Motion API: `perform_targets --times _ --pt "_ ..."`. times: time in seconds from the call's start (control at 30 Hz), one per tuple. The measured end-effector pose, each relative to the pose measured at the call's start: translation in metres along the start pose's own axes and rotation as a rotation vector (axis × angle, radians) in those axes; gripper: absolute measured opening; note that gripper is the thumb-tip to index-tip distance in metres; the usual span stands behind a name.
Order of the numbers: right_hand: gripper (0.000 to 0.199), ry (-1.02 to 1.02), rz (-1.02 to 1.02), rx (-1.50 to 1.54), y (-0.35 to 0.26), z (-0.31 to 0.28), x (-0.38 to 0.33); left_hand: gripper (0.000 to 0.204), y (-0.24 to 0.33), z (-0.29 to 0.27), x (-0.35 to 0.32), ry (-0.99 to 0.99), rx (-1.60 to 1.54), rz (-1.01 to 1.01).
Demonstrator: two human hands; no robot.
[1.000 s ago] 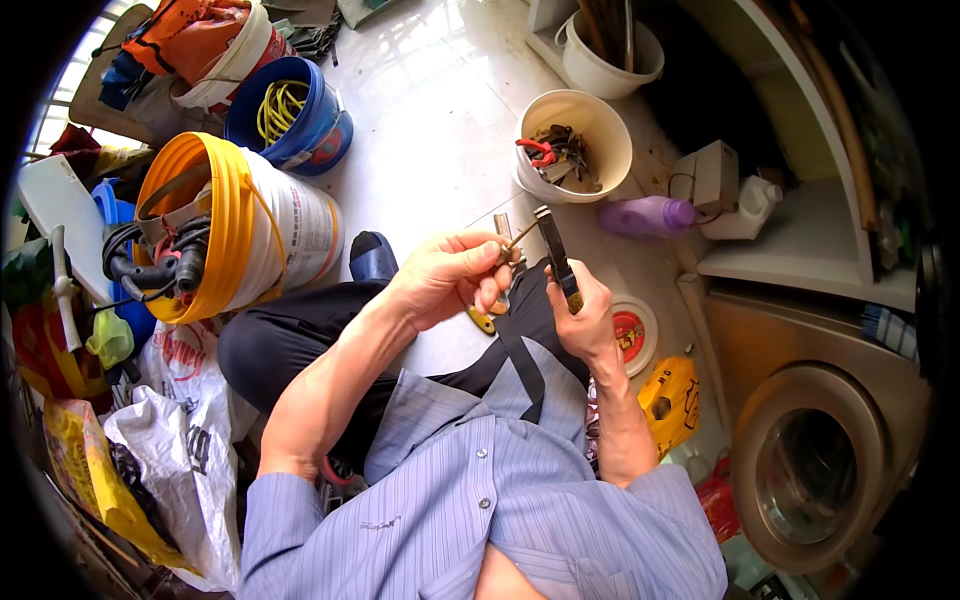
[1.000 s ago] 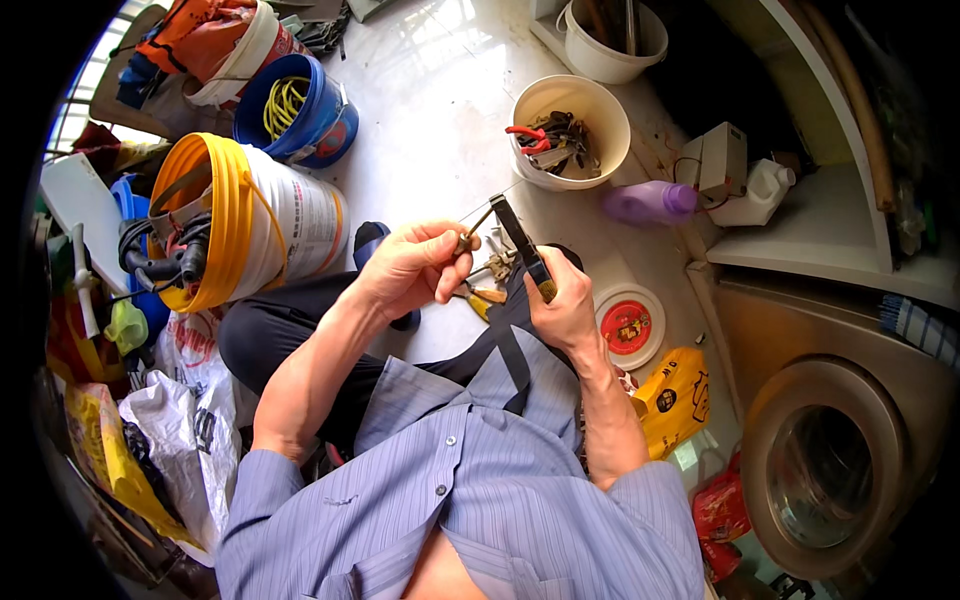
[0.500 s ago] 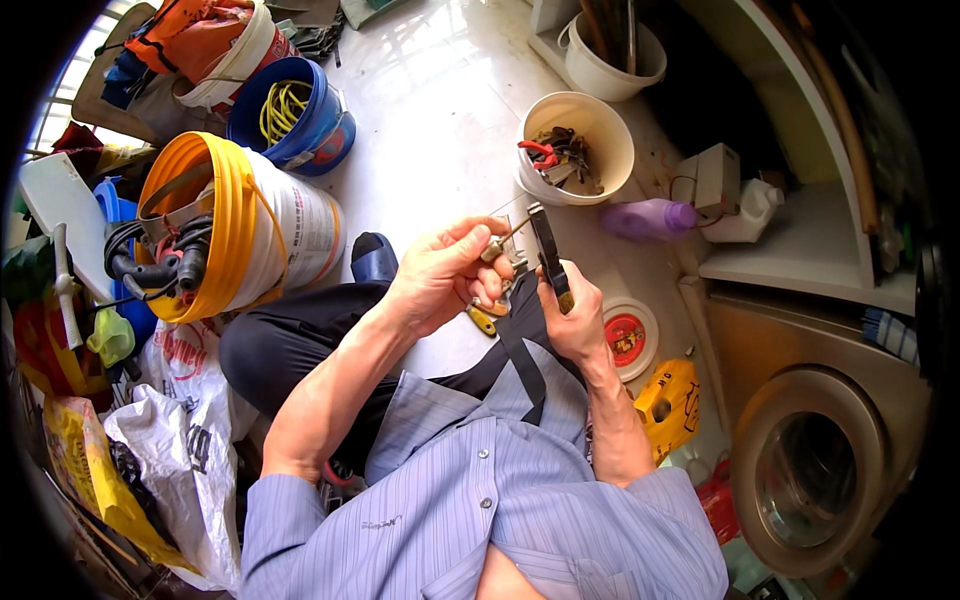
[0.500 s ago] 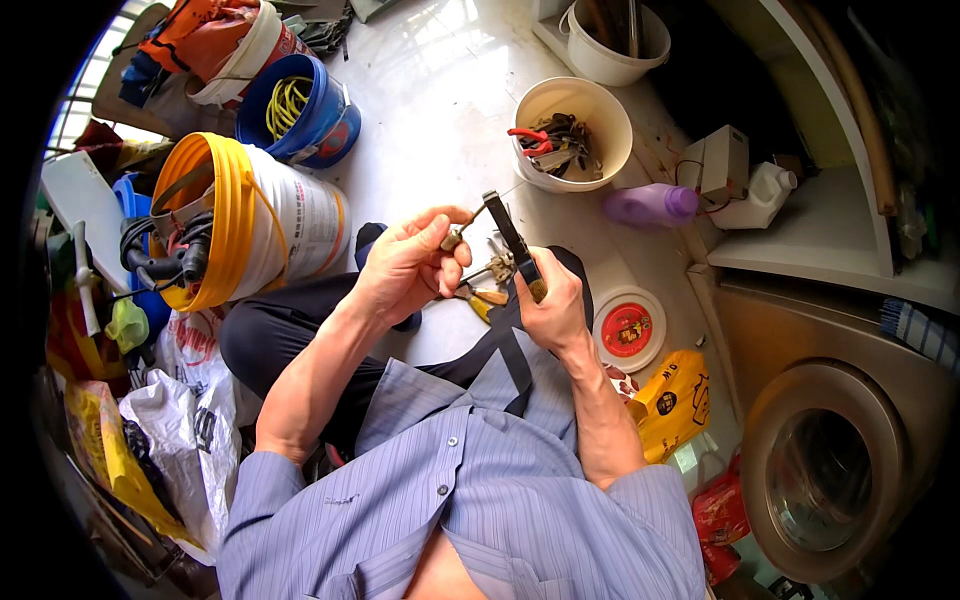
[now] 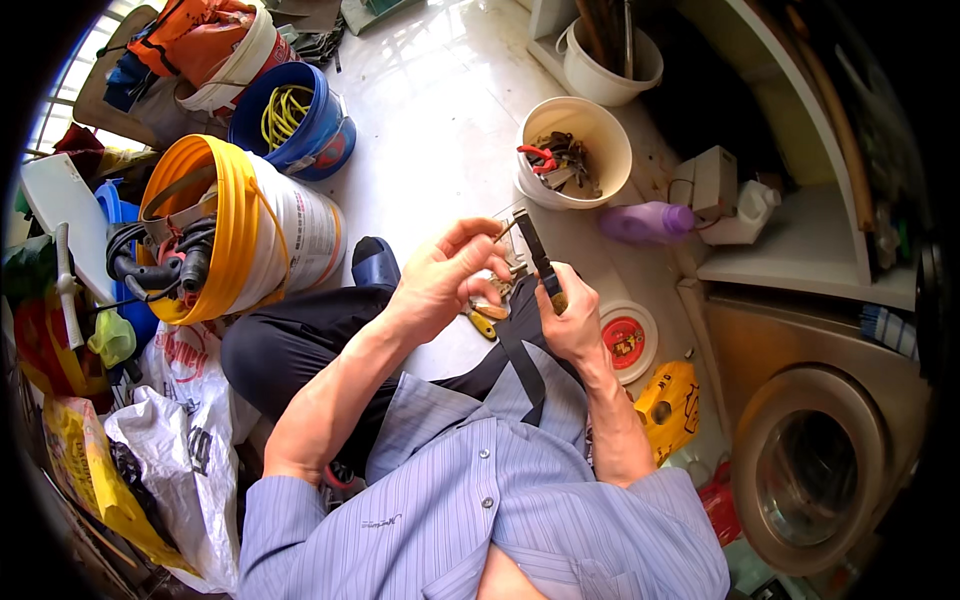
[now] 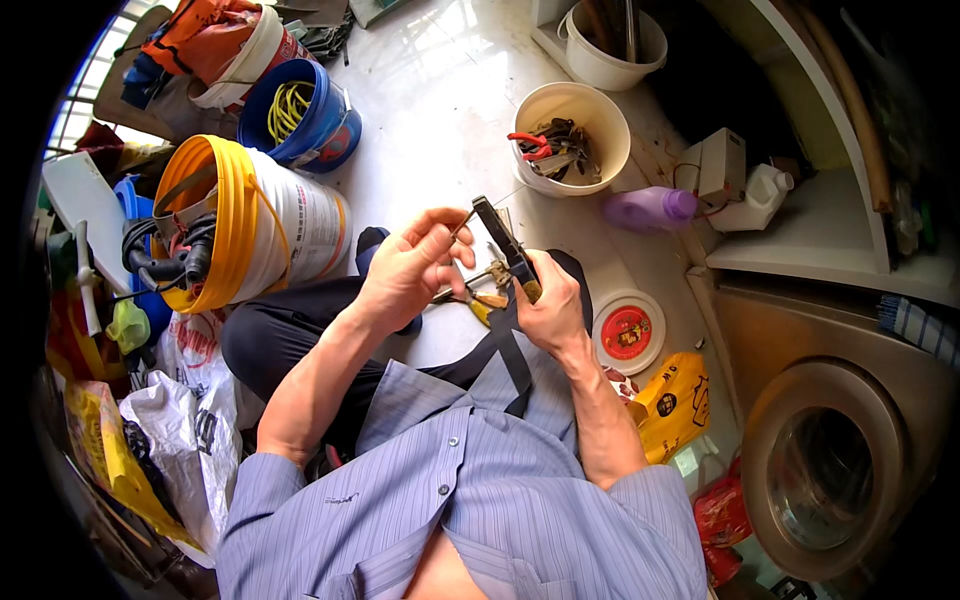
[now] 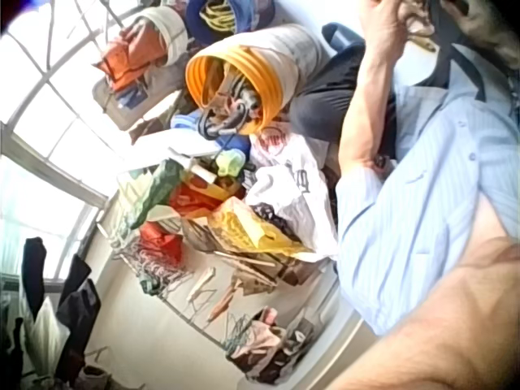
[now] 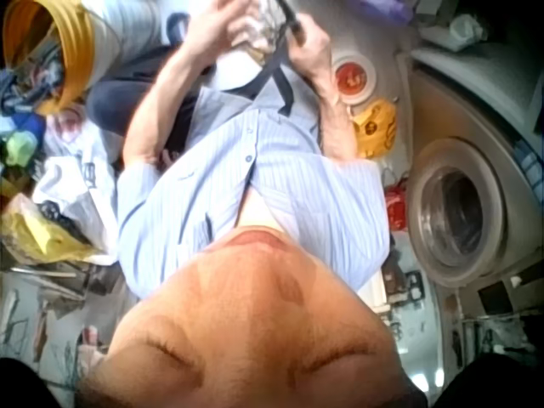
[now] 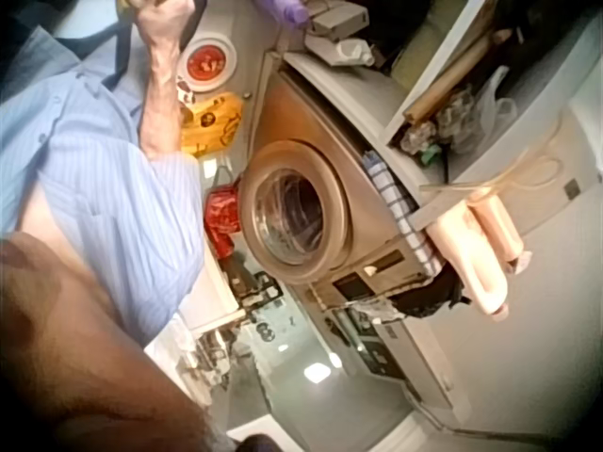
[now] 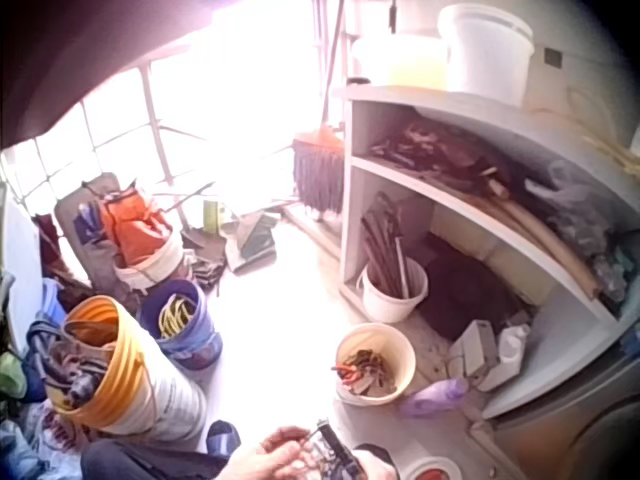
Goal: The person disassembles a faucet by hand and using pliers, removing internal components and a small spring.
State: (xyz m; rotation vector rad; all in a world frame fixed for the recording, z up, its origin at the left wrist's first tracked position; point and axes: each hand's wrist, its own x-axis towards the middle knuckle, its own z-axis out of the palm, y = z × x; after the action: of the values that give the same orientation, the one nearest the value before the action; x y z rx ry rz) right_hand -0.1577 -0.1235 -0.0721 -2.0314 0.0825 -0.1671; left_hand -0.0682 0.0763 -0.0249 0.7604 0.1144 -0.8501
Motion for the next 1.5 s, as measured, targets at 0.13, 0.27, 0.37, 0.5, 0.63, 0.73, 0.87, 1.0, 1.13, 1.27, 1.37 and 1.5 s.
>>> perform_targets --times 0.13,0.27,0.37,0.5,0.63,0.73,0.87,1.0,1.13,1.27,1.37,1.5 --pt "0.023 -0.002 0.008 -0.023 0.007 -0.001 -0.002 0.03 -0.003 -0.012 0.0 0.076 0.438 0.249" --pt "0.023 0.01 -0.016 0.009 0.002 0.001 0.0 0.033 0.004 -0.013 0.001 -0.015 0.005 -0.034" --pt "0.023 0.011 0.021 0.012 0.005 0.004 0.001 0.03 -0.001 0.006 0.0 0.057 -0.062 0.067" --pt "0.02 0.001 0.03 0.003 0.006 0.004 -0.001 0.024 -0.008 -0.011 0.0 0.121 0.161 0.157" --pt "0.02 0.002 0.014 0.003 0.005 0.004 0.0 0.022 -0.002 -0.011 -0.001 0.025 -0.092 0.0" --pt "0.024 0.023 0.026 0.011 0.008 0.004 0.0 0.022 -0.005 0.015 0.002 0.256 -0.025 0.098" --pt "0.02 0.014 0.03 0.024 0.005 0.004 0.0 0.021 -0.005 -0.006 0.0 0.107 0.034 0.098" --pt "0.022 0.025 0.01 -0.004 0.009 0.002 -0.001 0.029 0.0 0.001 -0.002 0.031 -0.043 -0.048" --pt "0.024 0.014 0.046 0.018 0.006 0.001 -0.001 0.028 -0.009 -0.001 -0.001 0.205 0.12 0.137" --pt "0.024 0.009 0.026 0.02 0.009 0.004 -0.004 0.019 -0.008 -0.009 0.001 0.09 -0.03 0.041" --pt "0.023 -0.009 0.055 0.043 0.009 0.007 -0.005 0.017 -0.006 -0.009 0.0 0.084 -0.077 -0.006" --pt "0.024 0.031 0.078 0.1 0.01 0.007 -0.003 0.019 -0.004 -0.015 0.003 0.004 -0.165 -0.044"
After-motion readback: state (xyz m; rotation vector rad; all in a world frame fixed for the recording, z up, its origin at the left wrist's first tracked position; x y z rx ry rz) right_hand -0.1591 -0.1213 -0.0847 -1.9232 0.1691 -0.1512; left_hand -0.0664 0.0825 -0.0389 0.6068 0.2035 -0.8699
